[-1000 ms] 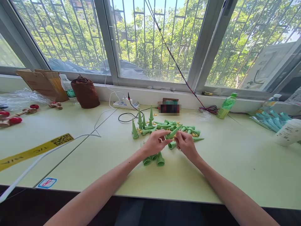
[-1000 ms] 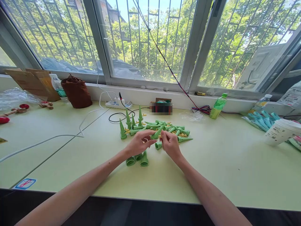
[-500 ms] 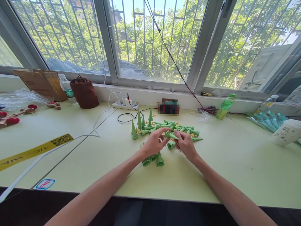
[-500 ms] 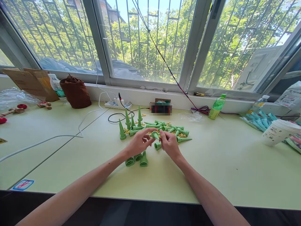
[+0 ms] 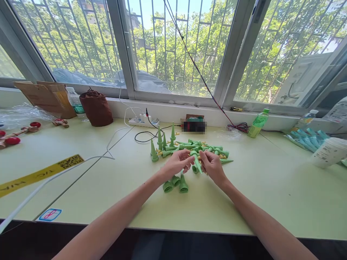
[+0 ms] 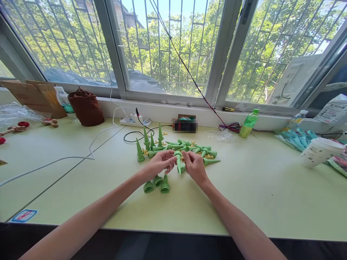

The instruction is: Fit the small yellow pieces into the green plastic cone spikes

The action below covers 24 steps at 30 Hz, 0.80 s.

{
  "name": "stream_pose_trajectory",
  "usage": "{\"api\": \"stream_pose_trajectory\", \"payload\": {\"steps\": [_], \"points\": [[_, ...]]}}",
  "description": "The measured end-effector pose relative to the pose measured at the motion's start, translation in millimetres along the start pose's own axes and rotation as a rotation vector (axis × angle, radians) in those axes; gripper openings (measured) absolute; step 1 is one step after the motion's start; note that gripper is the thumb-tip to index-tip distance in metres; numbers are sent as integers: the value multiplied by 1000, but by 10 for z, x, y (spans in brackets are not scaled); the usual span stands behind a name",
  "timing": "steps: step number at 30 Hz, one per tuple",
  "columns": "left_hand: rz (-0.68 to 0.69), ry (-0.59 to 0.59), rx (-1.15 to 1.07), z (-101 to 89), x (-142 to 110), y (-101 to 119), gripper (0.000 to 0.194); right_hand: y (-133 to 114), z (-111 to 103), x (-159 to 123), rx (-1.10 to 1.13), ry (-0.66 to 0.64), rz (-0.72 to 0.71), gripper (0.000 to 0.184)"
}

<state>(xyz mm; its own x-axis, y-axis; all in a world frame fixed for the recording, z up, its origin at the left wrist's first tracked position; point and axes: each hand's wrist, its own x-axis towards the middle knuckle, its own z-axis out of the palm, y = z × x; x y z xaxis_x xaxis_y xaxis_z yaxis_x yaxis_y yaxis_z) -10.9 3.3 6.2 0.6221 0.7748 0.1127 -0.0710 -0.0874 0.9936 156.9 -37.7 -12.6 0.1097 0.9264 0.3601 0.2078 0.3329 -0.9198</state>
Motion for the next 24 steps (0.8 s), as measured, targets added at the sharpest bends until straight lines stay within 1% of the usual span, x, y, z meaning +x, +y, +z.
{"api": "stream_pose_trajectory", "payload": {"steps": [8,13,16,19,24], "points": [[91,4,55,4,-14,-22,44,18,0,-1,-29,-24,-5,48],[137,34,202,-1,-21,-38,45,42,-8,17,-54,-26,1,49],[180,52,303,1,-26,-42,42,48,-11,18,-57,-39,16,49],[221,60,365,11,-37,-37,40,26,-9,10,-24,-50,32,48],[259,71,445,34,-59,-11,40,-29,-2,3,91,-67,81,50]]}}
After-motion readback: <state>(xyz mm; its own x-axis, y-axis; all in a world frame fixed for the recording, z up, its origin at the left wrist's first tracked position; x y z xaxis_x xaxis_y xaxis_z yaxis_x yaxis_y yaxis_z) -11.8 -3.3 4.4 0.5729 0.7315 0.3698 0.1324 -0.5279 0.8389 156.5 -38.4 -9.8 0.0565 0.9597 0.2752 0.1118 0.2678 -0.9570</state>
